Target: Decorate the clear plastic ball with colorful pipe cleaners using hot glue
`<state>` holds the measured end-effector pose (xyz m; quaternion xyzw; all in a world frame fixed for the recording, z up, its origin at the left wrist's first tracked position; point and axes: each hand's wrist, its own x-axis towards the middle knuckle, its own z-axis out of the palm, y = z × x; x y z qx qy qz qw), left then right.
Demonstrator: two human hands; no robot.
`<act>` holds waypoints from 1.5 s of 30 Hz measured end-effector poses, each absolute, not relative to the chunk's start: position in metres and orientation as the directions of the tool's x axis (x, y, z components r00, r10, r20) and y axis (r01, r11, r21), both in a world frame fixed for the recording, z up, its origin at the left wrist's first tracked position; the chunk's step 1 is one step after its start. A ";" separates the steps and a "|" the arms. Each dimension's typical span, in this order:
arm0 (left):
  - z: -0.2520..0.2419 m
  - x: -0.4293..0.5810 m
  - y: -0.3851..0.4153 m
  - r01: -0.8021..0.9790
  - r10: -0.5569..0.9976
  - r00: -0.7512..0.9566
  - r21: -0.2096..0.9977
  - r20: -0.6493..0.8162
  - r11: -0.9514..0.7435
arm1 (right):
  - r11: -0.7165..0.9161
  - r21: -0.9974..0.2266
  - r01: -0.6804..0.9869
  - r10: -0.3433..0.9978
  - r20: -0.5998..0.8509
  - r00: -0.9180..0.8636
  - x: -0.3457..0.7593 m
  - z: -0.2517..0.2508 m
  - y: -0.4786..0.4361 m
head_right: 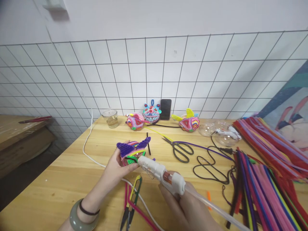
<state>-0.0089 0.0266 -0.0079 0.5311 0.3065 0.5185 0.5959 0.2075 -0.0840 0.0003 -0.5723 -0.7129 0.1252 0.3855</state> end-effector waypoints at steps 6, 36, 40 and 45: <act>-0.010 -0.009 0.028 -0.303 0.941 0.275 0.947 0.196 -0.108 | 0.332 -0.533 0.779 0.926 0.341 -0.162 0.213 -0.005 -0.084; -0.004 -0.011 0.025 -0.290 0.951 0.260 0.953 0.170 -0.090 | 0.336 -0.566 0.753 0.927 0.339 -0.159 0.206 0.005 -0.086; -0.006 -0.011 0.026 -0.278 0.954 0.248 0.956 0.167 -0.095 | 0.341 -0.540 0.770 0.925 0.337 -0.173 0.211 0.001 -0.085; -0.006 -0.010 0.026 -0.283 0.947 0.270 0.954 0.176 -0.096 | 0.334 -0.539 0.773 0.926 0.340 -0.163 0.211 0.000 -0.085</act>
